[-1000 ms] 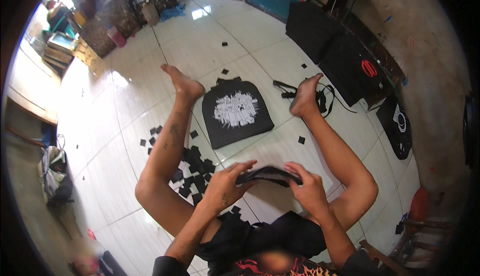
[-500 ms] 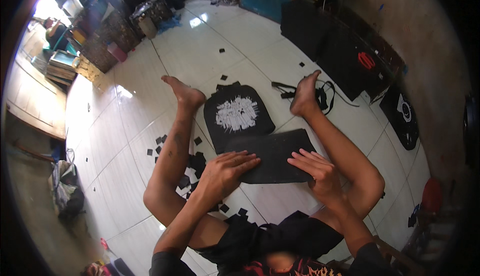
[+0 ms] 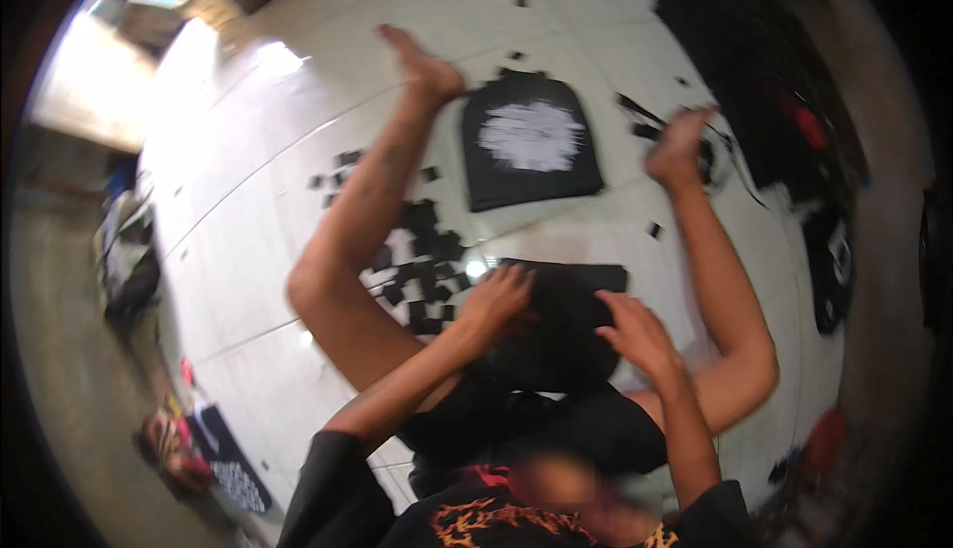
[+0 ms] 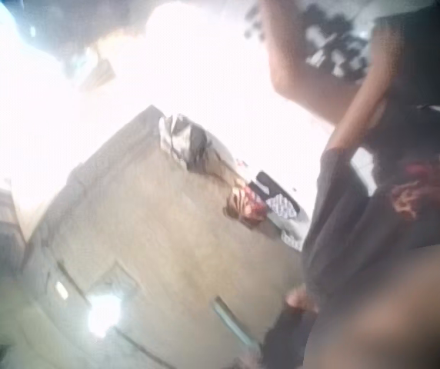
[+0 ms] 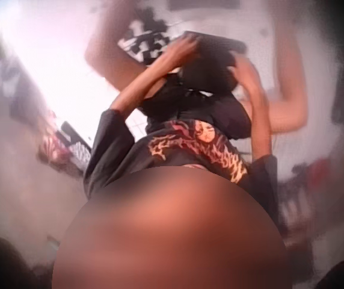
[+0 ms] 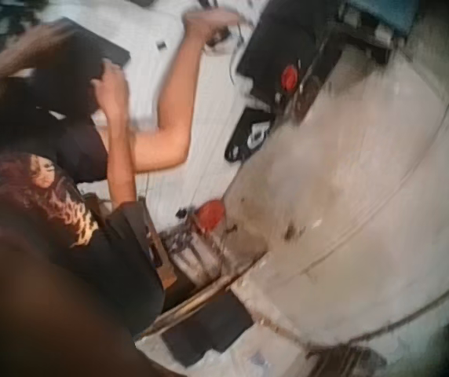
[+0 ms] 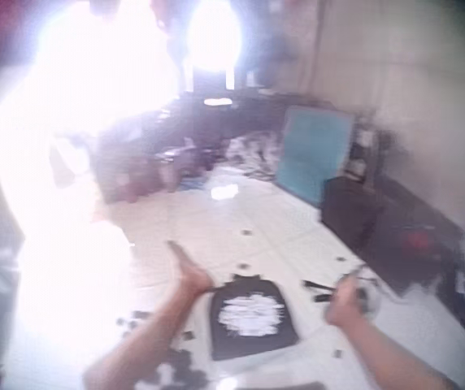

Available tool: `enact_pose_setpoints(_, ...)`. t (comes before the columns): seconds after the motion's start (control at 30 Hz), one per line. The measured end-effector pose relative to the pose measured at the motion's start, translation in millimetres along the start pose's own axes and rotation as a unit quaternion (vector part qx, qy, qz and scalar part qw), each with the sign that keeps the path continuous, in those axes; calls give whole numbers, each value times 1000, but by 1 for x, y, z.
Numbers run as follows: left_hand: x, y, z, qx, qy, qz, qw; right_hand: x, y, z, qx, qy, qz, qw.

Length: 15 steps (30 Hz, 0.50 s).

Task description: The person sits on the floor and assembles black drawstring bags by folding the fabric, aligning edges, and securing the seams. The person handles multiple bags one at a time, turning them over and adjusting the drawstrings.

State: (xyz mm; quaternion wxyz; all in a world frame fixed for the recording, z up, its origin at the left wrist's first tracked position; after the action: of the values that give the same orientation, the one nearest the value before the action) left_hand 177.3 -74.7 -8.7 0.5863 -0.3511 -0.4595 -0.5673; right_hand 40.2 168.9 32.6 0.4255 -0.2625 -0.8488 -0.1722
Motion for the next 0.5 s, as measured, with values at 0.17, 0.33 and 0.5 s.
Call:
enact_pose_setpoints(0.17, -53, -56, -4, 67, 2, 64, 996, -26, -74, -7, 24, 33, -30, 999)
enact_pose_setpoints(0.33, -87, -53, 15, 74, -27, 212, 974, -43, -90, -5, 28, 123, -97, 987)
enact_pose_setpoints(0.5, -119, -60, 30, 81, 43, 68, 993, -54, -66, 9, 17, 140, -186, 972)
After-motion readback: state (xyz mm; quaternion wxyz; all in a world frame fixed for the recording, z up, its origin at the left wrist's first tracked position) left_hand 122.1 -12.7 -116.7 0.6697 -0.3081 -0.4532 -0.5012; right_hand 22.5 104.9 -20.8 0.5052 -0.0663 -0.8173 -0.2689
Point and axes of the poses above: each hand's wrist, its own y-axis away from the middle knuckle, its own x-axis out of the back of the hand, z = x × y, the point moved 4 cm from there along -y, towards the middle knuckle, and after that the axes turned 14 degrees about z, right-handed, at the moved point
